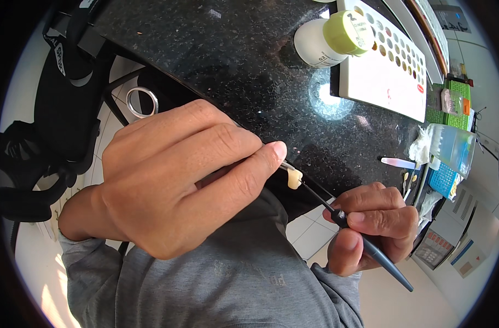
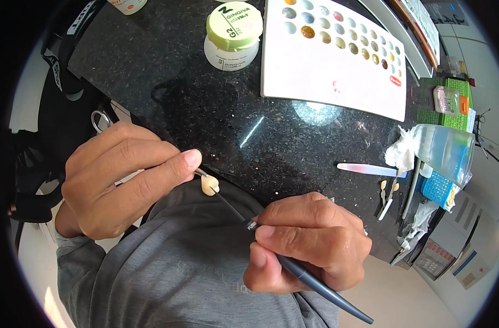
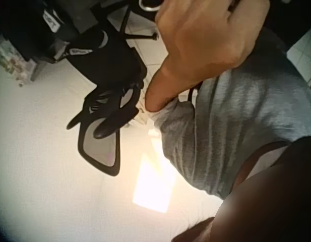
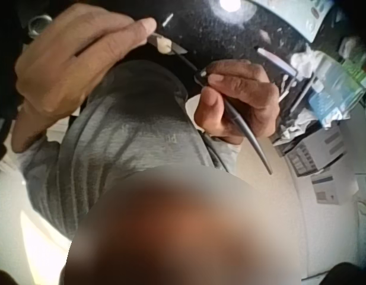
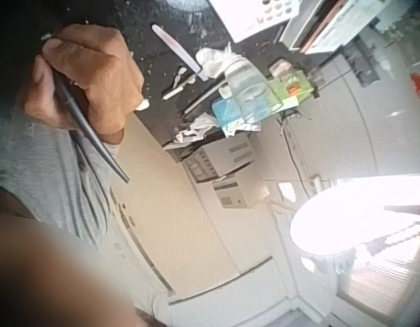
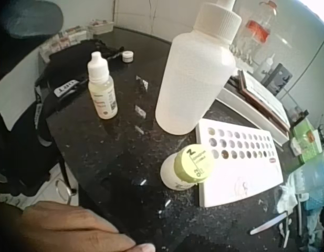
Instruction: Applying staining liquid to a dental crown prosthetic using a fine brush to achieve the desired shade.
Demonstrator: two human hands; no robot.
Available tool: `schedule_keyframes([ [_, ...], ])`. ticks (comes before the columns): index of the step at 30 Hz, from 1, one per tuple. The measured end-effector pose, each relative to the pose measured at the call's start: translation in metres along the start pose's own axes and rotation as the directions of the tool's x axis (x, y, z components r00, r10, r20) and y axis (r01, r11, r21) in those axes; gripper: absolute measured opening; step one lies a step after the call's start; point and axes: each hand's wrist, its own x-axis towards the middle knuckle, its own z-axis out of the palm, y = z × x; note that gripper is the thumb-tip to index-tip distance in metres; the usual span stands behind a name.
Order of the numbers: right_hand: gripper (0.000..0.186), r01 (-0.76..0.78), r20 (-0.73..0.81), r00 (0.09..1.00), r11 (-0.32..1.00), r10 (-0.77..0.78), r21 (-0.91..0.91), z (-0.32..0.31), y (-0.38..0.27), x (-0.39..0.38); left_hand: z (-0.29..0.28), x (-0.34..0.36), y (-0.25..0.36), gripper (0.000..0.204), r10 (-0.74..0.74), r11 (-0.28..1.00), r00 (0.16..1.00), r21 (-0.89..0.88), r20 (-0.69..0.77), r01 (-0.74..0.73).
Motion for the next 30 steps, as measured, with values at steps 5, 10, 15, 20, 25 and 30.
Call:
schedule_keyframes([
  [5,0.022,-0.006,0.006,1.0,1.0,0.006,0.004,-0.0009,-0.0007,0.0003,0.0019,0.0005,-0.0006,0.027,0.015,1.0,1.0,-0.001,-0.024,-0.015],
  [10,0.022,-0.008,-0.008,1.0,1.0,0.008,0.016,0.0006,0.0002,-0.0007,0.0021,0.0006,-0.0009,0.027,0.015,1.0,1.0,-0.009,-0.02,-0.015],
  [15,0.021,-0.001,-0.004,1.0,1.0,0.001,0.024,-0.0006,0.0003,0.0006,0.0015,0.0017,-0.0006,0.027,0.013,1.0,1.0,-0.004,-0.013,-0.013],
  [20,0.021,-0.002,0.002,1.0,1.0,0.002,0.024,-0.0009,0.0002,0.0001,0.0012,0.0016,-0.0009,0.026,0.01,1.0,1.0,-0.009,-0.002,-0.01],
  [25,0.021,0.011,-0.001,1.0,0.999,-0.011,0.038,-0.0003,0.0004,-0.0002,-0.0001,0.0017,-0.0014,0.025,0.008,1.0,1.0,-0.009,0.002,-0.008],
  [30,0.022,0.014,-0.026,1.0,0.998,-0.012,0.056,-0.0017,-0.0009,-0.001,0.0007,0.0005,-0.0003,0.026,-0.008,1.0,1.0,-0.03,-0.016,0.008],
])
